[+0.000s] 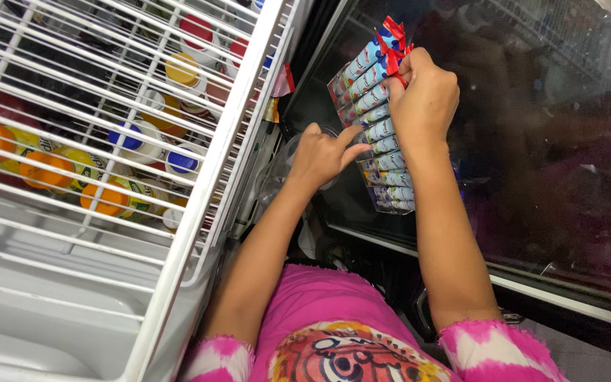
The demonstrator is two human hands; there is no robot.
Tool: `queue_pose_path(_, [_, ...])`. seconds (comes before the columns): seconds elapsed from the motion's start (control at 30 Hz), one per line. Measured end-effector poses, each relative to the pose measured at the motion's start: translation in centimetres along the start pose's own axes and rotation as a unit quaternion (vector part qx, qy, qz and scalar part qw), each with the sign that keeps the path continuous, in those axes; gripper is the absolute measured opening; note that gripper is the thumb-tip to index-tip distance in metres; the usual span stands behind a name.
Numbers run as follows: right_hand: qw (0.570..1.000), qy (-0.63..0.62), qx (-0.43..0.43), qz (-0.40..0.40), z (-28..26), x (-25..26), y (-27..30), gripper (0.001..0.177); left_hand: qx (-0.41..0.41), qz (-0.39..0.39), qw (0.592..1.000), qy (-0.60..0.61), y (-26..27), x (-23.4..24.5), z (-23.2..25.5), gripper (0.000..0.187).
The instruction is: The person repeatedly takes individually wrapped ice cream bars from a freezer door rack and places them into a clear plastic container. The person then places several beverage cans into the freezer door rack.
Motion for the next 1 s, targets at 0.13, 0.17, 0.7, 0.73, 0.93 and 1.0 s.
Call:
queue_pose_path(0.13, [1.000,-0.004,0.024,0.002,-1.3,1.1,0.0,0.034,-0.022,0.018,0.996,0.080,1.6,2.5,0.4,0.042])
queue_pose_path(0.17, [0.999,-0.013,0.038,0.004,-1.9,1.8,0.0,0.039,-0.034,0.018,0.995,0.089,1.8,3.2,0.7,0.044])
queue_pose_path(0.7, [0.956,-0.160,-0.040,-0.243,-4.3,-2.2,8.4,0.019,-0.016,0.091,0.986,0.136,3.1,12.6,4.1,0.070])
queue_pose_path(0.73, [0.961,-0.158,-0.028,-0.225,-4.2,-1.8,8.2,0.017,-0.006,0.105,0.984,0.140,3.1,13.2,3.9,0.084])
queue_pose_path(0.93, [0.974,-0.154,0.065,-0.156,-6.2,0.3,7.9,0.014,0.105,0.054,0.990,0.077,3.3,12.3,2.9,0.127])
queue_pose_path(1.0, [0.974,-0.162,0.064,-0.147,-6.8,1.1,8.0,0.016,0.133,0.047,0.985,0.103,3.7,11.8,2.6,0.120])
Point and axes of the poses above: each hand's wrist, its own y-axis away from the middle knuckle, its own x-axis out of the back of the hand, z = x × y, the point moved 8 cm from there along -y, towards the middle knuckle, and after that the axes turned 2 degrees about x, right-handed, at the moved point
